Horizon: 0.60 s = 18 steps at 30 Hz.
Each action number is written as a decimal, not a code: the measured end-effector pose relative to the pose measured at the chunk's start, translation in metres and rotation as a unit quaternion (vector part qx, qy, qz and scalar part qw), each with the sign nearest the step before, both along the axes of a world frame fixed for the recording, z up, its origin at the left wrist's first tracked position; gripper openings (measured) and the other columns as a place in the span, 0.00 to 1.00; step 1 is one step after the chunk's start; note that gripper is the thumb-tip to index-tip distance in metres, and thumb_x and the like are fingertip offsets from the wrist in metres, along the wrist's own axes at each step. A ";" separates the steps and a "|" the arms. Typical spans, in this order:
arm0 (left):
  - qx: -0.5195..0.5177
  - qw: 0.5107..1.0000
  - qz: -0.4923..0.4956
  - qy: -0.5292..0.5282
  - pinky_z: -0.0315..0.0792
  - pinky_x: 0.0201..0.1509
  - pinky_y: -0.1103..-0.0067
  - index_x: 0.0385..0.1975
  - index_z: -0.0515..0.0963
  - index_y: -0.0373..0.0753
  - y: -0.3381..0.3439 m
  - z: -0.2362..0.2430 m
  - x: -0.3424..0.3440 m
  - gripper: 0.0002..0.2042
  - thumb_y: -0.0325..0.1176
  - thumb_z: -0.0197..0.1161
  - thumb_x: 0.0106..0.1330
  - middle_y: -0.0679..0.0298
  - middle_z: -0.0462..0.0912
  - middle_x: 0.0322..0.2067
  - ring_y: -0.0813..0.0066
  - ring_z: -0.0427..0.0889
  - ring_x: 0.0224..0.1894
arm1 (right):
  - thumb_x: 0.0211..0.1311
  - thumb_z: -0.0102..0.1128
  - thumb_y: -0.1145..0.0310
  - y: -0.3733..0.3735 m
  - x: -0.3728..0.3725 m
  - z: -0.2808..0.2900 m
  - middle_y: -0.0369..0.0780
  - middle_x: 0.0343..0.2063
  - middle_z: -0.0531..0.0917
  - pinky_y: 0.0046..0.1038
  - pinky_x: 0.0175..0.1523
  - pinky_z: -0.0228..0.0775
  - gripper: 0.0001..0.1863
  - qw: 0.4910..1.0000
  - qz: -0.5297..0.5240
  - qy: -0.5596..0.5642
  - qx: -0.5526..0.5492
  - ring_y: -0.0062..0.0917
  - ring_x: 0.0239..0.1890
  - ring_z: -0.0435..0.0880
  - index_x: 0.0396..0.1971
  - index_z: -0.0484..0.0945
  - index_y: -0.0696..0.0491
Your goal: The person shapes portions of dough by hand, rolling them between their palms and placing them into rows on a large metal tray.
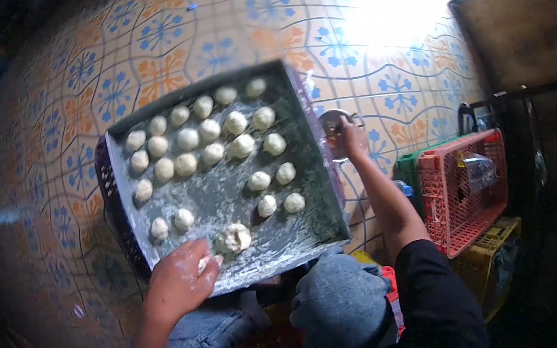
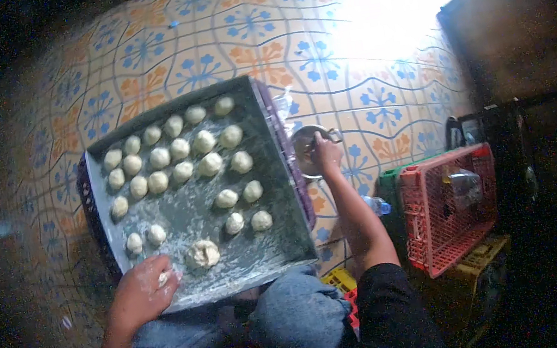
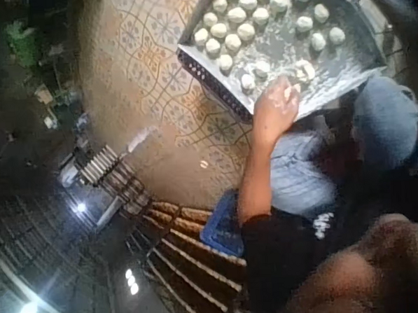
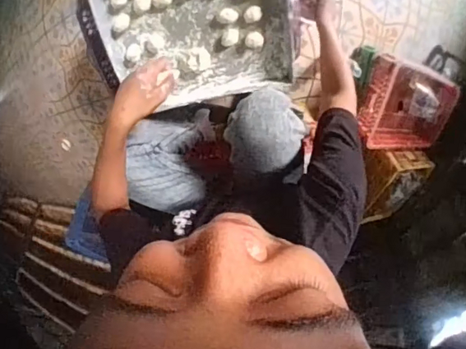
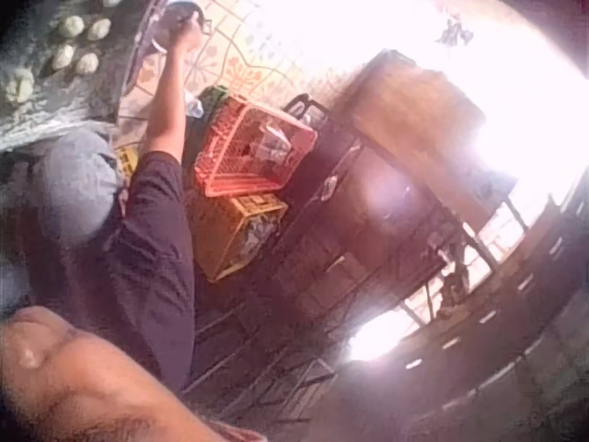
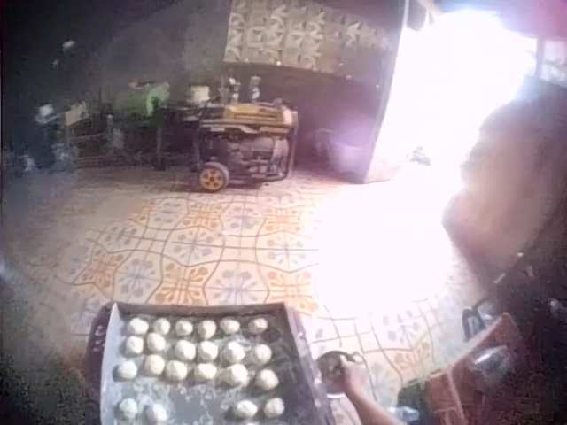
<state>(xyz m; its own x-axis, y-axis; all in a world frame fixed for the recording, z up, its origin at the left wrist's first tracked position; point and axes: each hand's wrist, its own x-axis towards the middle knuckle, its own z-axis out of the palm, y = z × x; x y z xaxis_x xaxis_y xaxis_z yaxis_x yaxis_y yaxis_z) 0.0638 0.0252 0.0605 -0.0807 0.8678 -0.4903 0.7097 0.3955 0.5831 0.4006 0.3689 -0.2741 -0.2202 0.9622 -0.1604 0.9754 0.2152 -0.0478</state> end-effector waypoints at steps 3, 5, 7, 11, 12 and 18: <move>0.002 1.000 0.012 0.026 0.72 0.41 0.56 0.33 0.74 0.35 -0.010 -0.005 -0.006 0.12 0.38 0.64 0.67 0.47 0.79 0.33 0.40 0.79 0.38 | 0.61 0.65 0.62 -0.003 0.023 -0.009 0.50 0.33 0.88 0.50 0.39 0.78 0.18 0.998 0.034 0.053 -0.016 0.51 0.36 0.88 0.51 0.78 0.44; -0.009 0.999 0.019 0.029 0.71 0.40 0.56 0.33 0.74 0.35 -0.008 -0.003 -0.004 0.12 0.38 0.64 0.67 0.47 0.79 0.32 0.40 0.79 0.37 | 0.60 0.67 0.60 -0.014 0.025 0.001 0.50 0.34 0.88 0.50 0.39 0.78 0.18 0.997 0.051 0.057 -0.022 0.51 0.36 0.88 0.50 0.78 0.43; -0.003 0.999 0.041 0.036 0.71 0.39 0.57 0.32 0.73 0.35 -0.009 -0.004 -0.003 0.13 0.39 0.66 0.66 0.46 0.79 0.30 0.40 0.79 0.36 | 0.63 0.67 0.54 -0.021 0.022 0.022 0.49 0.34 0.88 0.49 0.40 0.77 0.17 0.991 0.012 0.128 -0.030 0.50 0.38 0.88 0.48 0.79 0.44; -0.008 0.998 0.030 0.054 0.73 0.41 0.58 0.33 0.75 0.33 -0.004 -0.012 -0.003 0.15 0.40 0.68 0.67 0.46 0.80 0.29 0.42 0.81 0.37 | 0.66 0.66 0.49 -0.029 0.044 0.012 0.49 0.33 0.88 0.45 0.39 0.76 0.19 0.958 -0.187 0.216 0.018 0.48 0.38 0.88 0.45 0.81 0.48; -0.007 0.998 0.032 0.055 0.73 0.41 0.58 0.33 0.75 0.33 -0.003 -0.011 -0.003 0.15 0.40 0.68 0.67 0.46 0.80 0.29 0.42 0.81 0.37 | 0.66 0.66 0.49 -0.035 0.051 0.006 0.49 0.33 0.88 0.45 0.39 0.76 0.19 0.958 -0.185 0.217 0.019 0.48 0.38 0.88 0.45 0.81 0.48; -0.015 0.997 0.052 0.057 0.74 0.41 0.58 0.36 0.75 0.35 -0.008 -0.020 -0.005 0.14 0.40 0.67 0.68 0.45 0.82 0.31 0.41 0.83 0.37 | 0.71 0.66 0.54 -0.058 0.092 0.009 0.38 0.33 0.91 0.26 0.31 0.72 0.14 0.707 -0.403 0.571 -0.104 0.19 0.28 0.83 0.41 0.79 0.49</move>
<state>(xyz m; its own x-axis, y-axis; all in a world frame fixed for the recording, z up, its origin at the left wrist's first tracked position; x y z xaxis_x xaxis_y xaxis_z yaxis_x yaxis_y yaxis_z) 0.0583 0.0169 0.0408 -0.2261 0.8367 -0.4987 0.7251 0.4865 0.4874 0.4927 0.3105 -0.2652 0.2862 0.8310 -0.4769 0.0764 -0.5159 -0.8532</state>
